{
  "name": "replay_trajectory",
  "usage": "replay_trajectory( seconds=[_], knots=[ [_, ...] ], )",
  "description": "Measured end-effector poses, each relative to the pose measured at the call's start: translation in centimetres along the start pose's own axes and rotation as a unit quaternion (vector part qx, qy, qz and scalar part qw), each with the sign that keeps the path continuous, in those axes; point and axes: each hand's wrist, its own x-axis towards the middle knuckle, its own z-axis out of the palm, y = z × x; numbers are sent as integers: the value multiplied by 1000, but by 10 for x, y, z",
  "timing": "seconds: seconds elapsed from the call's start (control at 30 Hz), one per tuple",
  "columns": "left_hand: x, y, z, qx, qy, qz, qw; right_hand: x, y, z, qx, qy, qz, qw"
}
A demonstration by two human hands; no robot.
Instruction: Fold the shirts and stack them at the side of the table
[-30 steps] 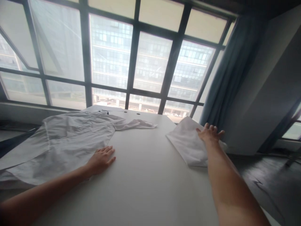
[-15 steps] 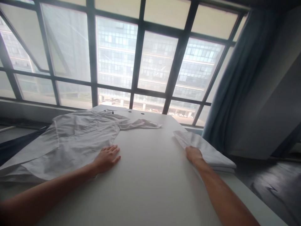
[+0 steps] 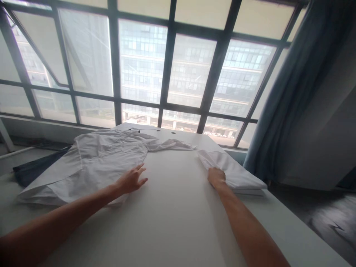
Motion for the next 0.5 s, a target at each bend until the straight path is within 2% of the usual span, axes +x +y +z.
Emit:
replay_trajectory(
  seconds=[0.07,0.13,0.2,0.27,0.37,0.43,0.5],
  knots=[
    [3,-11,-9,36,0,-50,998,-8,-13,1,-11,9,-10,1000],
    [6,-21,-15,67,-25,-88,994,-18,-25,0,-28,30,-38,998],
    [10,-29,-17,71,-49,-91,992,-30,-36,-3,-40,46,-76,995],
    [13,-31,-21,65,-46,-85,993,-38,-45,-7,-36,48,-110,992],
    [12,-16,-39,32,-13,-81,996,-41,-54,-16,10,43,-133,990],
    [3,6,-60,-14,6,-58,998,-37,-62,-22,59,40,-124,990],
    [-15,34,-82,-72,-15,-7,997,-27,-72,-26,111,36,-107,987]
  ],
)
